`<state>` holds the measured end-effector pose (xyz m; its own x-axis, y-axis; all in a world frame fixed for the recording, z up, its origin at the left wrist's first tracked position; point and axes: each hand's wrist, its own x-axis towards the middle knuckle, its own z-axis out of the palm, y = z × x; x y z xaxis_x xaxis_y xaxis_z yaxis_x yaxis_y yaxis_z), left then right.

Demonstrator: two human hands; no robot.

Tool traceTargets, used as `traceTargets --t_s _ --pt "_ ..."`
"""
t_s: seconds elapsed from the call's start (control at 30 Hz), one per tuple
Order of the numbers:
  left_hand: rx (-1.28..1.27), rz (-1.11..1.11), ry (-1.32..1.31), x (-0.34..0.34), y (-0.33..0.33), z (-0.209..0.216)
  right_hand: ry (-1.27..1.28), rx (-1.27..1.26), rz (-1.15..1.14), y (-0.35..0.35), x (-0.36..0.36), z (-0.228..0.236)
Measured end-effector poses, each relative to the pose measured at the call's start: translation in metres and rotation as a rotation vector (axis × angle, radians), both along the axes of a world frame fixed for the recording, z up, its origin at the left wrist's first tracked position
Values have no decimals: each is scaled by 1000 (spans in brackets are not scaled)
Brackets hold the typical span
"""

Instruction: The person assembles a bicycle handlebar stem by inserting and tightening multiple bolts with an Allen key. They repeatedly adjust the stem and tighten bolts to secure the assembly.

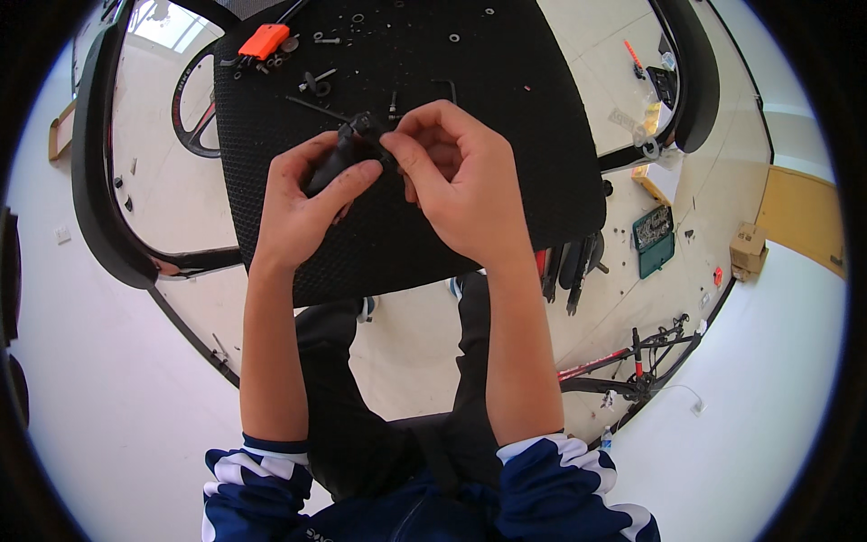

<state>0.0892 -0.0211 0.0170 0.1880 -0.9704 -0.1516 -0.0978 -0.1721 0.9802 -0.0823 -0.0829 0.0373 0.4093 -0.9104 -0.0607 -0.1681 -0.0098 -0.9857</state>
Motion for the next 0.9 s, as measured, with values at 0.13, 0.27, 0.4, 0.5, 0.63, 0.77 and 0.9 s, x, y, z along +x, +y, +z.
traceTargets --t_s 0.13,0.27,0.4,0.5,0.63,0.77,0.9 --pt "74 0 19 3 2 -2 -98 140 51 -2 -4 4" --pt "36 -25 1 3 3 0 -107 241 19 -7 -7 1" --pt "59 -9 65 6 4 -1 -131 184 22 -3 -3 1" --pt "67 -23 117 7 4 0 -93 100 31 -1 -5 8" --pt "-9 -35 27 5 5 3 -13 -16 44 4 -6 9" --pt "-124 18 -41 2 3 3 -129 51 30 4 -4 8" --pt "-109 75 -2 1 2 2 -216 189 -9 -1 -2 3"
